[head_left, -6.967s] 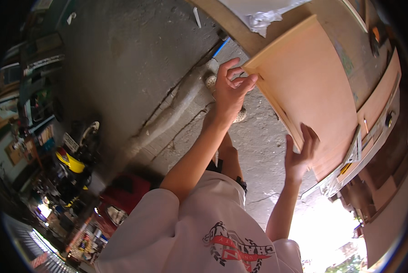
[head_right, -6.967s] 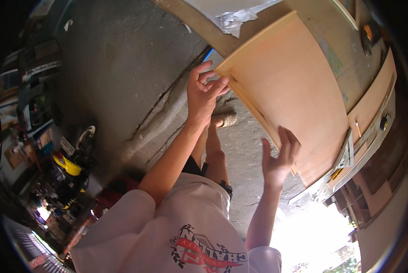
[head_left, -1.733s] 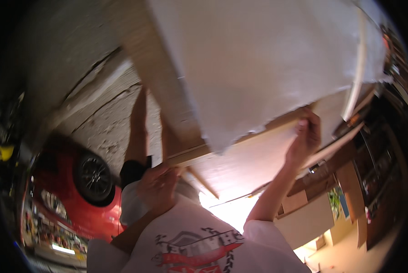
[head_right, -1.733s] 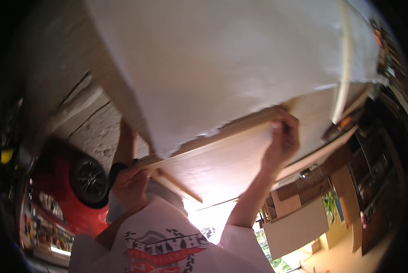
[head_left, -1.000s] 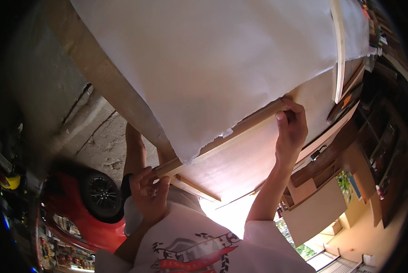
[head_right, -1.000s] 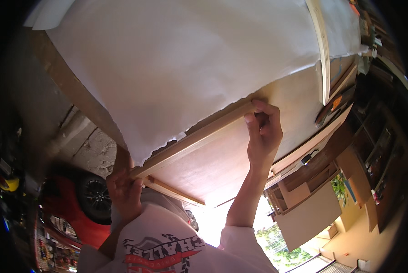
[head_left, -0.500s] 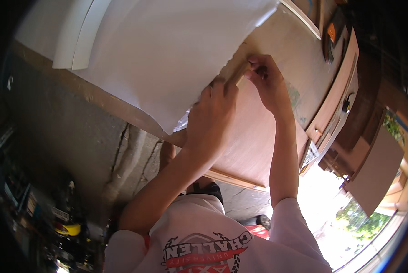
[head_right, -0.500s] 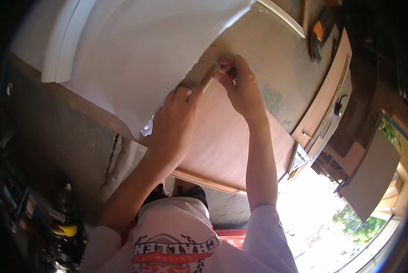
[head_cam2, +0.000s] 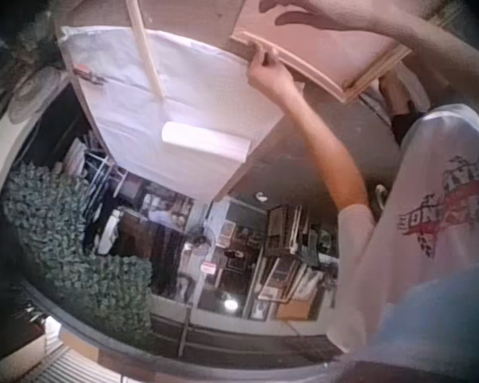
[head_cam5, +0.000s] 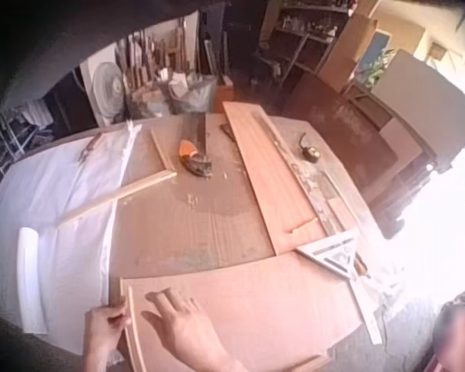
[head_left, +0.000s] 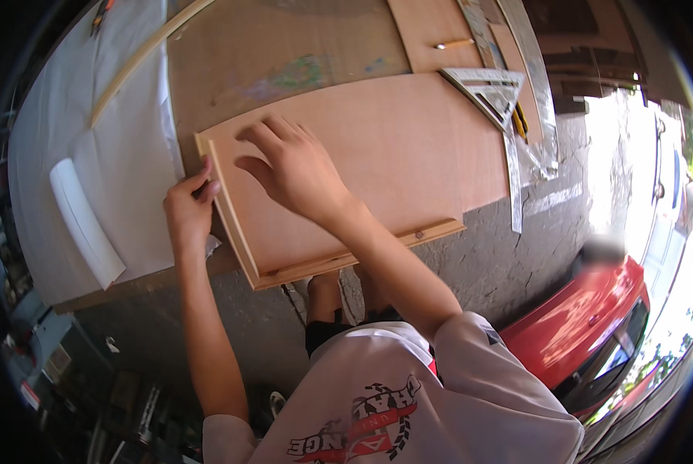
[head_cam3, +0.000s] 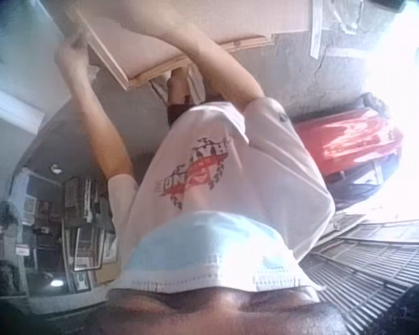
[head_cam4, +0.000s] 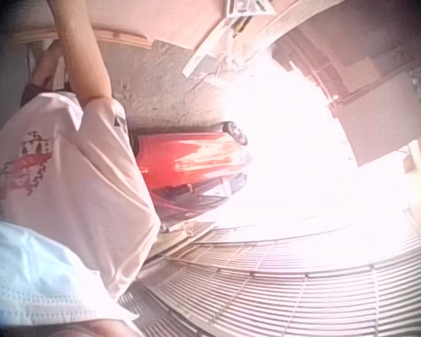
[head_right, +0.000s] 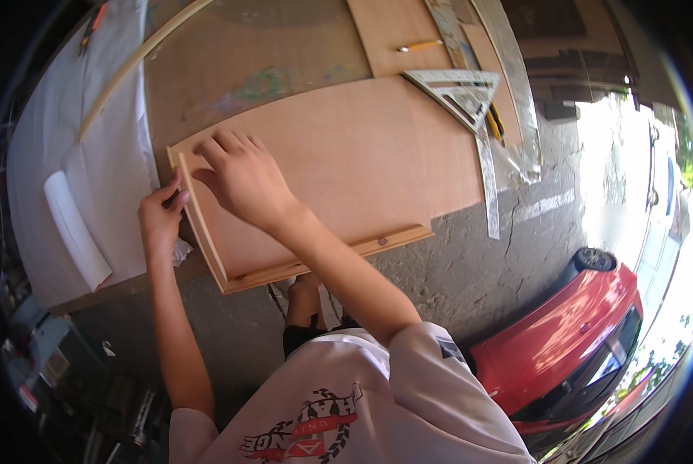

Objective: The person cuts thin wooden strips using a miter saw and assembles them into a rectangular frame around a flat board. They repeatedly position the strips, cut them to size, and fit them together on a workbench.

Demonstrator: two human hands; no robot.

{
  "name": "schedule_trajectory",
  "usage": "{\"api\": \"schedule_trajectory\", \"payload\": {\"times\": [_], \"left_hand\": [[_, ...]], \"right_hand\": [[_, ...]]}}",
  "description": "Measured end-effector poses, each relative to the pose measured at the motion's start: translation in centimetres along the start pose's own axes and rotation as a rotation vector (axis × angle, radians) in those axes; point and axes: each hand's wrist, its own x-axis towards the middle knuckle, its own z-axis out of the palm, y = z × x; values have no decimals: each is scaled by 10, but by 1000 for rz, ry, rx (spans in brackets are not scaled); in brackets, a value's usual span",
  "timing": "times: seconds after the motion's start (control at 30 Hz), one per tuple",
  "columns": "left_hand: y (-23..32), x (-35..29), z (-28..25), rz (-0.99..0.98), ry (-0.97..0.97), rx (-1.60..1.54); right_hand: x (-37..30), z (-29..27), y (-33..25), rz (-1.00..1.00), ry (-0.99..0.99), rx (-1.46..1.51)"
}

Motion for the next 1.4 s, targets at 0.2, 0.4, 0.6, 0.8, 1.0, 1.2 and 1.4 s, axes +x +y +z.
{"api": "schedule_trajectory", "payload": {"times": [0.2,0.4,0.6,0.8,1.0,1.2,1.4], "left_hand": [[5,3,-3,-222,-55,-161],[7,6,-4,-209,-55,-177],[7,12,-12,-225,-52,-59],[9,19,-17,-224,-89,22],[11,19,-19,-221,-108,22],[12,20,-21,-215,-114,36],[16,17,-18,-224,-116,35]], "right_hand": [[-196,-154,-9,831,819,2],[-270,-154,24,1072,933,652],[-255,-125,38,973,1113,901],[-251,-122,32,898,1309,891],[-239,-102,19,895,1353,721],[-228,-92,15,908,1381,676],[-231,-94,15,928,1327,665]]}}
